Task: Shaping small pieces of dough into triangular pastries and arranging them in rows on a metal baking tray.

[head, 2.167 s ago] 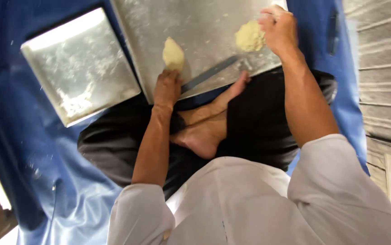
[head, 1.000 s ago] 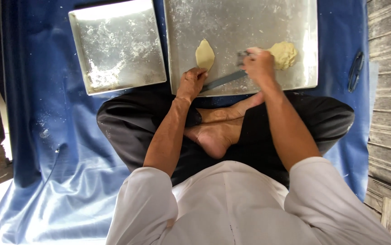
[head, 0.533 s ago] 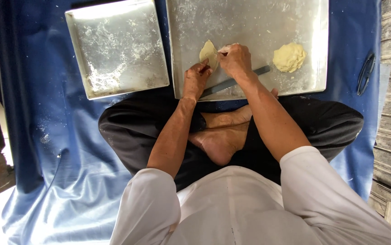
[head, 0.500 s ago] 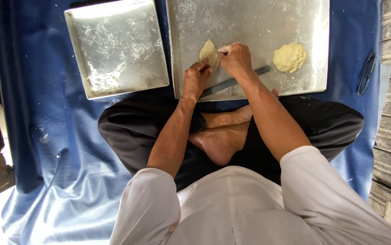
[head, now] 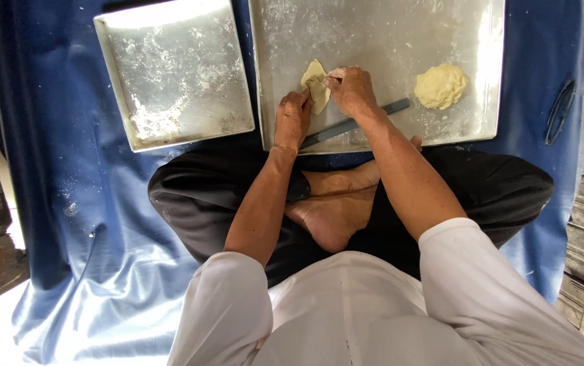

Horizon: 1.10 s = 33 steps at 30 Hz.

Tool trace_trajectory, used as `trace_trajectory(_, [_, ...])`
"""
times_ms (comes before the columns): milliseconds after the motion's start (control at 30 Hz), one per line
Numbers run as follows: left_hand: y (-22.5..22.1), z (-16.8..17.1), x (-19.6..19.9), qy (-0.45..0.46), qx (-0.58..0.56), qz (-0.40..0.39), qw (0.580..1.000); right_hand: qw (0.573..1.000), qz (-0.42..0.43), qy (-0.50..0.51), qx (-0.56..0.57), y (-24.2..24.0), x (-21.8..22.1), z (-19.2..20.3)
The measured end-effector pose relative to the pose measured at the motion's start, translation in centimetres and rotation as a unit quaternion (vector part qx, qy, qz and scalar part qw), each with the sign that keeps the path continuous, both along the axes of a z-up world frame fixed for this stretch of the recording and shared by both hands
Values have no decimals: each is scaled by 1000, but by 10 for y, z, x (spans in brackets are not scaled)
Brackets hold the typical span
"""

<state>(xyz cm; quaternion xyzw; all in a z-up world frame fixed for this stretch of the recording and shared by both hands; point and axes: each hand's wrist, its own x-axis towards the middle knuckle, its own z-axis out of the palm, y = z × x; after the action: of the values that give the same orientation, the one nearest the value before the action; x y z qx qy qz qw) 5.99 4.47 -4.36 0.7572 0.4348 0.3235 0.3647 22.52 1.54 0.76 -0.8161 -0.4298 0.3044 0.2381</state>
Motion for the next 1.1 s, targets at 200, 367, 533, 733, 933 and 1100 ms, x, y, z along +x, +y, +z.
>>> trace_trajectory(200, [2, 17, -3, -8, -1, 40, 999, 993, -75, 86, -30, -3, 3, 23])
trace_trajectory(367, [23, 38, -5, 29, -101, 64, 992, 995, -62, 80, -25, -11, 12, 7])
trace_trajectory(533, [52, 17, 5, 74, -175, 42, 981, 990, -76, 120, -20, -4, 18, 11])
trace_trajectory(733, [64, 16, 9, 126, -233, 37, 964, 988, -88, 89, -87, 6, 14, 9])
trace_trajectory(933, [66, 9, 14, 151, -235, 55, 959, 990, -87, 47, -98, 7, 16, -4])
trace_trajectory(1100, [74, -2, 17, 195, -230, 51, 952, 991, -78, 38, -105, 12, 18, -7])
